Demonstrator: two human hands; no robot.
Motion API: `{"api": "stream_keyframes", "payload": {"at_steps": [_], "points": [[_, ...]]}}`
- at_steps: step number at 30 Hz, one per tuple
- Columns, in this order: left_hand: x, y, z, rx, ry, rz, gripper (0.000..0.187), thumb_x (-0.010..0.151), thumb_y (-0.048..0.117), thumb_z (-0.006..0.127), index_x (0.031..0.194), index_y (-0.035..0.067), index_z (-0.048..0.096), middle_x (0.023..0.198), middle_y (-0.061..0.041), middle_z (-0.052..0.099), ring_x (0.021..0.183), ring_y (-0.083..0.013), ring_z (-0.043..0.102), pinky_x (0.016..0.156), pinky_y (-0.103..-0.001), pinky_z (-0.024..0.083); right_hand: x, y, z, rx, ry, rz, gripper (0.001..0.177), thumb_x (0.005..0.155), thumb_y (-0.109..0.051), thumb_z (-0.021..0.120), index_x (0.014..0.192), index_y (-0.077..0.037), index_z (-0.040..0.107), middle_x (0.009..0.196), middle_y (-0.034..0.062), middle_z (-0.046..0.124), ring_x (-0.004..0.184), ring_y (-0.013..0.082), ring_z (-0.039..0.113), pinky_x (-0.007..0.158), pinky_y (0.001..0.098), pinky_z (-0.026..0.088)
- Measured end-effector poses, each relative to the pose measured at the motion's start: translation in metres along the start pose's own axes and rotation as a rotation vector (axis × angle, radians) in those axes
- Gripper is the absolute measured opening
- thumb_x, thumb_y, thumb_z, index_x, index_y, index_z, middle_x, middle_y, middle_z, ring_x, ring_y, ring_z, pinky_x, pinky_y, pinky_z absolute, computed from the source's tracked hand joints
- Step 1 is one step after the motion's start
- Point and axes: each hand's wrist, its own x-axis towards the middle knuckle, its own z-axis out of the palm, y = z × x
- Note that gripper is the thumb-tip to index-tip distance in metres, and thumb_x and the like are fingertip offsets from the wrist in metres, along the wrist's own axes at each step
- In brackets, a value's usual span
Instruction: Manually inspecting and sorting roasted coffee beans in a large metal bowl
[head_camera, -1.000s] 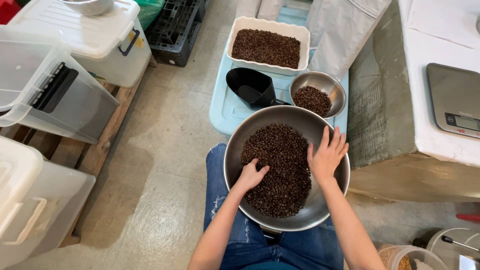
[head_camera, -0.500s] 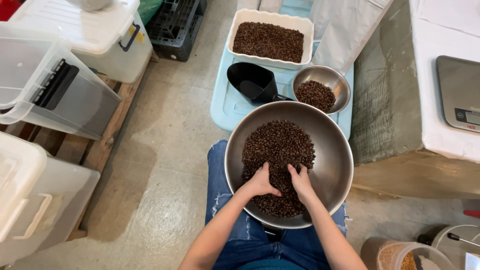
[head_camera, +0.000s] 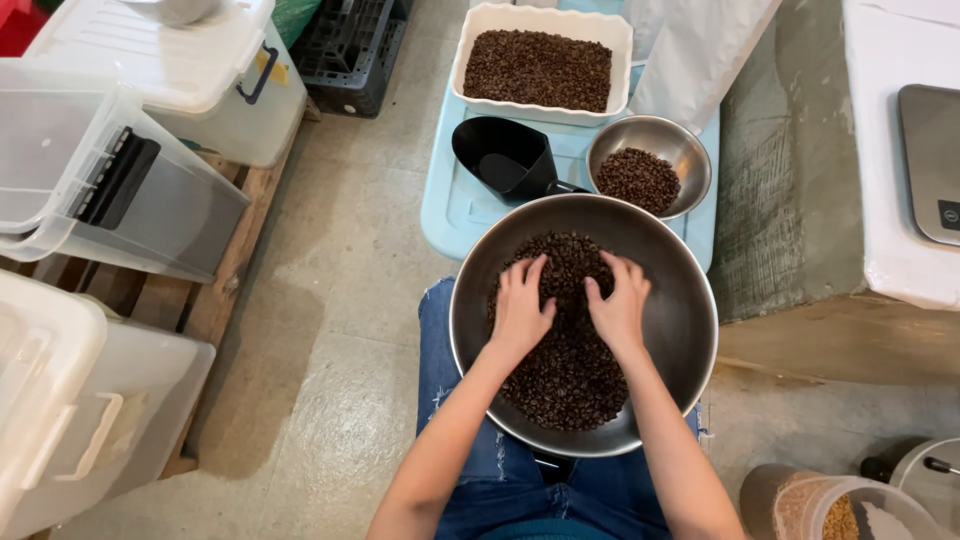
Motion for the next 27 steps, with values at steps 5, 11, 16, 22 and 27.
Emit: {"api": "stream_keyframes", "payload": {"at_steps": [5, 11, 16, 22, 27], "points": [[0.004, -0.041, 0.024, 0.146, -0.164, -0.148, 0.073, 0.092, 0.021, 0.069, 0.155, 0.004, 0.036, 0.145, -0.024, 0.042, 0.135, -0.0413, 0.043, 0.106, -0.053, 0.046, 0.008, 0.075, 0.029, -0.208, -0.244, 0.215, 0.063, 0.098, -0.031, 0.064, 0.153, -0.007, 0.044, 0.144, 0.0279, 0.043, 0.129, 0.0522, 0.045, 0.097, 0.0675, 0.047], [0.004, -0.036, 0.018, 0.178, -0.363, -0.226, 0.068, 0.096, 0.021, 0.062, 0.154, -0.002, 0.034, 0.146, -0.025, 0.038, 0.136, -0.0383, 0.039, 0.104, -0.045, 0.050, -0.005, 0.062, 0.047, -0.408, -0.445, 0.245, 0.062, 0.098, -0.027, 0.059, 0.151, -0.002, 0.038, 0.143, 0.0268, 0.040, 0.129, 0.0533, 0.046, 0.086, 0.0653, 0.056], [0.005, -0.028, 0.011, 0.203, -0.383, -0.235, 0.068, 0.097, 0.021, 0.061, 0.155, -0.003, 0.033, 0.146, -0.024, 0.038, 0.136, -0.0364, 0.039, 0.103, -0.043, 0.051, -0.004, 0.059, 0.038, -0.357, -0.461, 0.214, 0.062, 0.098, -0.025, 0.059, 0.150, -0.001, 0.037, 0.143, 0.0297, 0.038, 0.129, 0.0570, 0.045, 0.083, 0.0679, 0.055], [0.001, -0.033, 0.015, 0.203, -0.359, -0.211, 0.068, 0.097, 0.019, 0.061, 0.154, -0.004, 0.033, 0.145, -0.025, 0.038, 0.135, -0.0376, 0.040, 0.101, -0.043, 0.053, -0.008, 0.051, 0.033, -0.356, -0.462, 0.190, 0.059, 0.098, -0.023, 0.057, 0.148, 0.003, 0.038, 0.137, 0.0289, 0.042, 0.128, 0.0568, 0.045, 0.086, 0.0667, 0.054], [0.000, -0.034, 0.018, 0.194, -0.350, -0.201, 0.068, 0.097, 0.019, 0.062, 0.154, -0.004, 0.033, 0.145, -0.025, 0.038, 0.135, -0.0376, 0.040, 0.100, -0.043, 0.054, -0.007, 0.055, 0.031, -0.340, -0.445, 0.169, 0.058, 0.098, -0.023, 0.058, 0.146, 0.002, 0.041, 0.134, 0.0280, 0.045, 0.127, 0.0563, 0.048, 0.083, 0.0657, 0.055]]}}
